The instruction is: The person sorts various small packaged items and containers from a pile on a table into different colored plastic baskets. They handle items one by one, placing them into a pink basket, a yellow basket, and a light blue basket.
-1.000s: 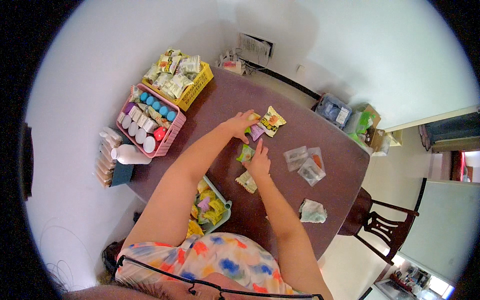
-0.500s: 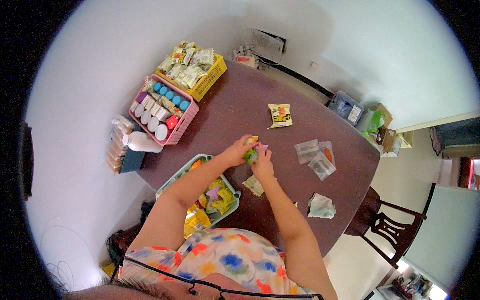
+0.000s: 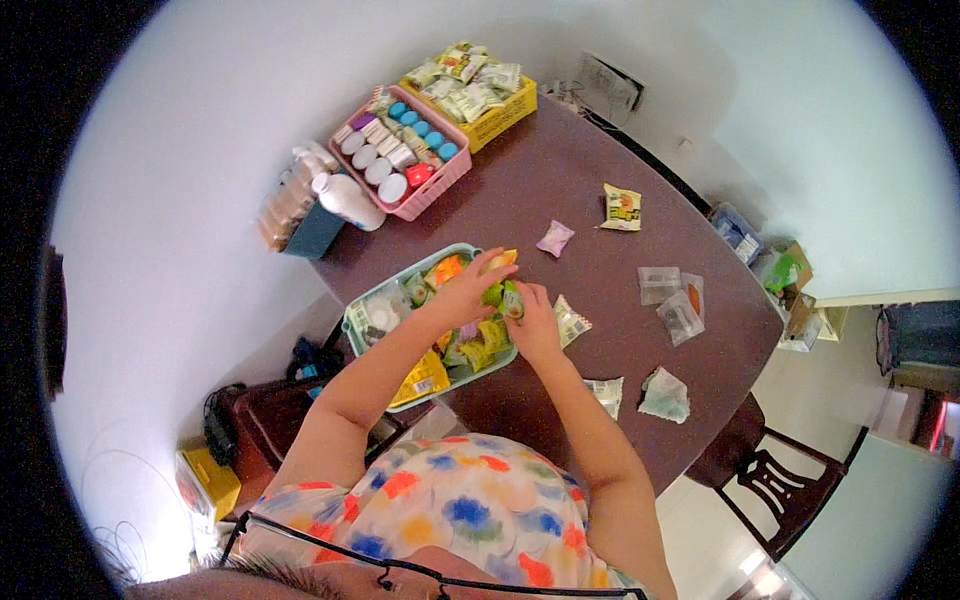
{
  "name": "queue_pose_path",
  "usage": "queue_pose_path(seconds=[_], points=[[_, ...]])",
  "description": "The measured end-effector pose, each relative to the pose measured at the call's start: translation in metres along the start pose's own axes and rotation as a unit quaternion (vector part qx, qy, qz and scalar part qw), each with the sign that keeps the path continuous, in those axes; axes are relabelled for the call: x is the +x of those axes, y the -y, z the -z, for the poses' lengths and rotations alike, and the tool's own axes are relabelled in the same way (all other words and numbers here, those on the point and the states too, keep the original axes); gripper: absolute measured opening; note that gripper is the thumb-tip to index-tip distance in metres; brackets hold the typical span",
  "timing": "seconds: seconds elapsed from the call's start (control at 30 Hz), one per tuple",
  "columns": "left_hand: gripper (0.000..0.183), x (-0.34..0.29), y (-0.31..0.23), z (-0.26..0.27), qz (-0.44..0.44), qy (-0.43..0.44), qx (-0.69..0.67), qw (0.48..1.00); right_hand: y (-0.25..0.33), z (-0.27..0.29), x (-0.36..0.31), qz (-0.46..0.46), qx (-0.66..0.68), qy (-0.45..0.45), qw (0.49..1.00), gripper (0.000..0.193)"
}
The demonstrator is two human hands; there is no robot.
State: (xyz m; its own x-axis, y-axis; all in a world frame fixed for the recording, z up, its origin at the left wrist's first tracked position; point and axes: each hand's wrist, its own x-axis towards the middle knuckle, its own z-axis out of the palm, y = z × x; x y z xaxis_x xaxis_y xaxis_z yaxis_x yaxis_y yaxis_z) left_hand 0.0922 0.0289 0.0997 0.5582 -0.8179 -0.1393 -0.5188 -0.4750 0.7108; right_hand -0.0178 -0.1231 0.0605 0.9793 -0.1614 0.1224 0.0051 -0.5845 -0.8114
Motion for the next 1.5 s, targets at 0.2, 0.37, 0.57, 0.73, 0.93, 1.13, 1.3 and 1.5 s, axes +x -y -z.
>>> queue_pose_path(seconds=[0.2, 0.37, 0.57, 0.73, 0.93, 1.13, 1.3, 1.5], points=[[0.097, -0.088, 0.029, -0.035, 0.087, -0.021, -0.033, 0.995, 0.008, -0.043, -0.038, -0.031, 0.028, 0.131, 0.99, 0.064], [0.084, -0.127, 0.037, -0.077, 0.118, -0.099, 0.144, 0.977, 0.014, -0.049, -0.055, 0.092, -0.134, 0.117, 0.98, 0.062], [0.073, -0.131, 0.029, -0.104, 0.088, -0.095, 0.225, 0.966, -0.004, -0.047, -0.072, 0.101, -0.175, 0.141, 0.969, 0.047], [0.072, -0.116, 0.013, -0.092, 0.016, -0.093, 0.187, 0.978, -0.012, -0.029, -0.075, 0.083, -0.116, 0.082, 0.986, 0.041], [0.067, -0.062, -0.021, -0.092, -0.07, -0.126, 0.135, 0.98, -0.034, 0.023, -0.078, -0.003, -0.061, -0.031, 0.998, 0.049], [0.07, 0.014, -0.052, -0.111, -0.125, -0.082, 0.135, 0.98, -0.095, 0.087, -0.103, -0.125, -0.146, -0.142, 0.971, 0.07], [0.08, 0.077, -0.039, -0.13, -0.044, -0.04, 0.195, 0.979, -0.168, 0.139, -0.108, -0.185, -0.265, -0.2, 0.925, 0.086], [0.094, 0.148, 0.004, -0.129, 0.161, -0.029, 0.149, 0.975, -0.238, 0.188, -0.066, -0.41, -0.173, -0.203, 0.872, 0.101]])
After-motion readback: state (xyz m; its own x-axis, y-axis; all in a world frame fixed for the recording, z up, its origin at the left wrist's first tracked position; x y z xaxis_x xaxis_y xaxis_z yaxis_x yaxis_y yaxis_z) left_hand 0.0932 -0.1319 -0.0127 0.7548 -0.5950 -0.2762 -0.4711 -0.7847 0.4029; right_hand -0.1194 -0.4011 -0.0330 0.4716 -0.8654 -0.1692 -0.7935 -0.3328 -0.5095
